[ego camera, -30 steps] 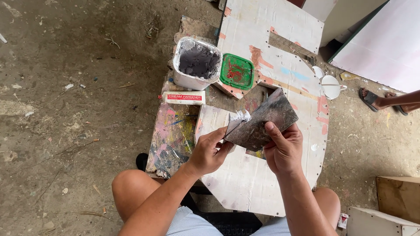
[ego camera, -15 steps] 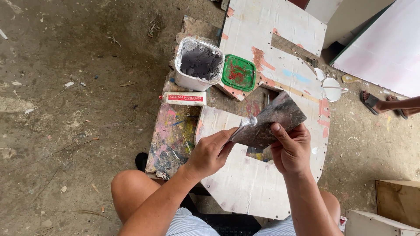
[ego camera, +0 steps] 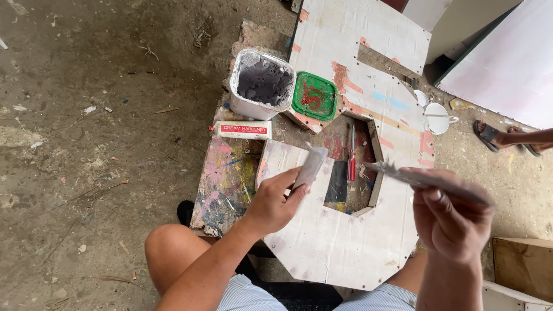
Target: Applying filler and scraping the edges of a large wooden letter to prepare it for finishing.
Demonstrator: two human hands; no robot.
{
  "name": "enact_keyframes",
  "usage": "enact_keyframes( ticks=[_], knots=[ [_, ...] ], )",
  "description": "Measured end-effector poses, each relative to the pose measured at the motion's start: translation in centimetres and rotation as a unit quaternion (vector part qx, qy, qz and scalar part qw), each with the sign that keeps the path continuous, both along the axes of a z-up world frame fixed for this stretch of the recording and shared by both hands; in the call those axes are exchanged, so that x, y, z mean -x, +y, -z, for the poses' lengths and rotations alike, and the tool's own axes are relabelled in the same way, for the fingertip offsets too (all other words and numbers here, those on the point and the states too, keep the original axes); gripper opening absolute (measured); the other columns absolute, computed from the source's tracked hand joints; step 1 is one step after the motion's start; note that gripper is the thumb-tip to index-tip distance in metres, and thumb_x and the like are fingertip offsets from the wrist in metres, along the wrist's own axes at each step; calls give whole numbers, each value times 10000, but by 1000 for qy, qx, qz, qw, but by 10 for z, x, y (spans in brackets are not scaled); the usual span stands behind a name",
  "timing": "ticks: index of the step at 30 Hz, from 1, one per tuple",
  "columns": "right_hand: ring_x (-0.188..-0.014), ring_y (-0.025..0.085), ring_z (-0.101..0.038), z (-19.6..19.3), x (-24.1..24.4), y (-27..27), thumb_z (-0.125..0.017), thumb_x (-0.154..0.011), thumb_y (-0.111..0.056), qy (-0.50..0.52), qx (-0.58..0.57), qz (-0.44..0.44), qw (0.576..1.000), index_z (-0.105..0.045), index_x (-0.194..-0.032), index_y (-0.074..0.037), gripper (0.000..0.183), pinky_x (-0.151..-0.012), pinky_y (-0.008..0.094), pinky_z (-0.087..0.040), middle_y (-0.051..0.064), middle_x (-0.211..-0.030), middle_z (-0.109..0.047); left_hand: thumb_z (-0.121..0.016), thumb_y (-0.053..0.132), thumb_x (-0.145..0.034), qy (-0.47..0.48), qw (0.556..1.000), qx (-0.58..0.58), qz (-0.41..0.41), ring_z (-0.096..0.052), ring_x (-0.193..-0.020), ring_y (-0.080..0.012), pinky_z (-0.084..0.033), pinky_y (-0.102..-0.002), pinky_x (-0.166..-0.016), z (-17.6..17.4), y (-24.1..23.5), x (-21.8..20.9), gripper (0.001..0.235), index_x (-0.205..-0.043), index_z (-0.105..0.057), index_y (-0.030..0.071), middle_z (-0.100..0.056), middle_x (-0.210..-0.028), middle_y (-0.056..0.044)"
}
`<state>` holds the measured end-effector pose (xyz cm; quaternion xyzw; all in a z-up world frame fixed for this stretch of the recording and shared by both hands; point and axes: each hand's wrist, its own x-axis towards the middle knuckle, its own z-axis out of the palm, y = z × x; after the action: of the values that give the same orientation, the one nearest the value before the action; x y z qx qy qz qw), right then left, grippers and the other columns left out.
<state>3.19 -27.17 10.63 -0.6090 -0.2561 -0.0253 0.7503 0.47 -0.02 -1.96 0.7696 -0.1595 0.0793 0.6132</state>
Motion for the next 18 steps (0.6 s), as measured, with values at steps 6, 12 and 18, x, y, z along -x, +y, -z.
enact_keyframes(
  ticks=[6,12,18],
  knots=[
    [-1401,386,-606,-6,22,21,-653,-989,-83,-74,135,-17,988,-701,-1296,-212,337,-1334,588,-425,146,-1362,-667,-602,319,-983,302,864,376,147,-718,-883,-191,-638,-296,-762,-15,-1,2,488,-1356,-548,9,-741,-1118,-159],
    [-1458,374,-526,11,33,40,-677,-1002,-212,-71,163,9,984,-721,-1222,-293,238,-1354,657,-296,98,-1339,-673,-633,245,-986,343,786,490,158,-760,-999,-330,-679,-499,-692,-8,-8,4,405,-1317,-601,12,-740,-1084,-187],
    [-1529,469,-452,19,38,57,-698,-982,-302,-80,178,45,980,-746,-1118,-276,146,-1318,635,-355,165,-1376,-643,-738,175,-937,345,785,499,124,-697,-835,-137,-668,-337,-629,7,-22,11,282,-1156,-730,-2,-740,-965,-61]
  ],
)
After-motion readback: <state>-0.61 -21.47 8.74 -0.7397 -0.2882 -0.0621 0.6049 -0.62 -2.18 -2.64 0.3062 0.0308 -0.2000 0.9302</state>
